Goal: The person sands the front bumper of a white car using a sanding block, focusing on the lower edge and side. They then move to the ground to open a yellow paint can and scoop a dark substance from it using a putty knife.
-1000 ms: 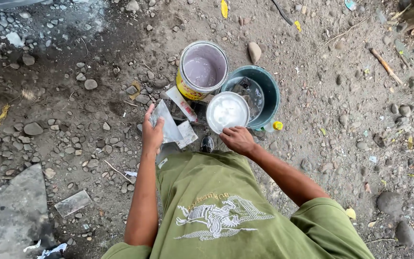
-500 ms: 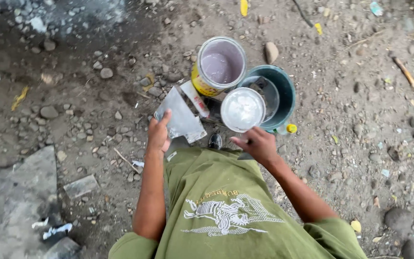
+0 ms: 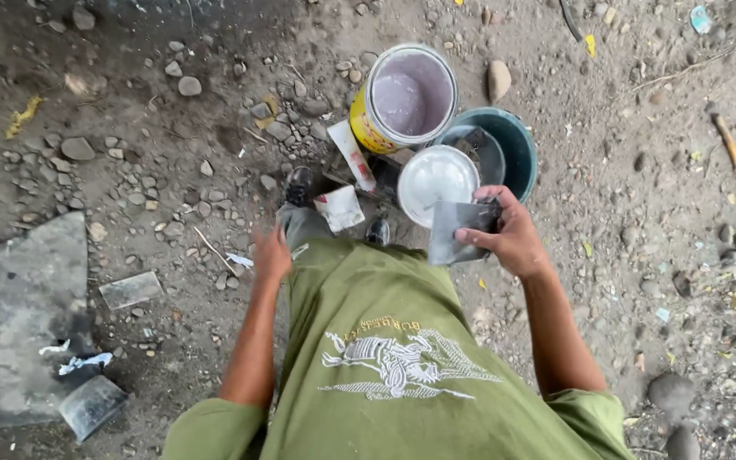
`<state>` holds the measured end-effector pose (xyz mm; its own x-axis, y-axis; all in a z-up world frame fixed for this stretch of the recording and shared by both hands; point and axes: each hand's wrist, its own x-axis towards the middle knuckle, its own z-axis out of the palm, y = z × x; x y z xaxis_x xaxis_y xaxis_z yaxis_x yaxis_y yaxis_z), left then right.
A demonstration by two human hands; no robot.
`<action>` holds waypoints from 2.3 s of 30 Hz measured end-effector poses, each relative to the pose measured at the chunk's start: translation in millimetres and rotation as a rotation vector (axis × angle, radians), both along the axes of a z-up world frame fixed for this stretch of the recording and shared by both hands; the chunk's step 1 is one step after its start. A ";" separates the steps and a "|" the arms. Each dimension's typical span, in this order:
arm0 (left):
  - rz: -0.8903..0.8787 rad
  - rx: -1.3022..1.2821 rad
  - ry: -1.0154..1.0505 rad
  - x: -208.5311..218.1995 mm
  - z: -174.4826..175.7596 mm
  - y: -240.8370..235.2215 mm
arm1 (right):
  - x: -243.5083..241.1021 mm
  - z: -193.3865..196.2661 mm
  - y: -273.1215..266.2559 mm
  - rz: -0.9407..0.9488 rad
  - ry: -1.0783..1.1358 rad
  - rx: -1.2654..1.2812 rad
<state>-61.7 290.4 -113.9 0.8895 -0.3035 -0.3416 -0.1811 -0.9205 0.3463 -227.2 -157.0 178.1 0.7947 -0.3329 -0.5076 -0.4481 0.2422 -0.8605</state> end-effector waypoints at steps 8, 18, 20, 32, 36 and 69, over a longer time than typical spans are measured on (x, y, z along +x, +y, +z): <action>0.109 0.109 0.271 -39.6 84.5 -11.2 | 24.6 -8.7 11.2 0.011 -0.194 0.116; -0.198 0.184 0.672 -43.1 329.2 -90.7 | 43.3 88.3 24.1 0.985 -0.574 -0.226; -0.342 0.133 0.660 -38.5 357.5 -92.4 | 49.6 87.7 1.4 1.103 -0.586 -0.221; 0.398 -0.694 0.557 50.5 276.0 -1.4 | 207.7 -90.5 -57.4 0.016 -0.144 -0.729; 0.614 -1.265 0.657 89.4 279.1 -55.7 | 238.1 -190.9 -57.1 0.248 0.053 -1.065; 0.489 -1.186 0.620 143.8 199.6 -173.3 | 267.9 -219.1 -55.6 0.489 0.303 -1.052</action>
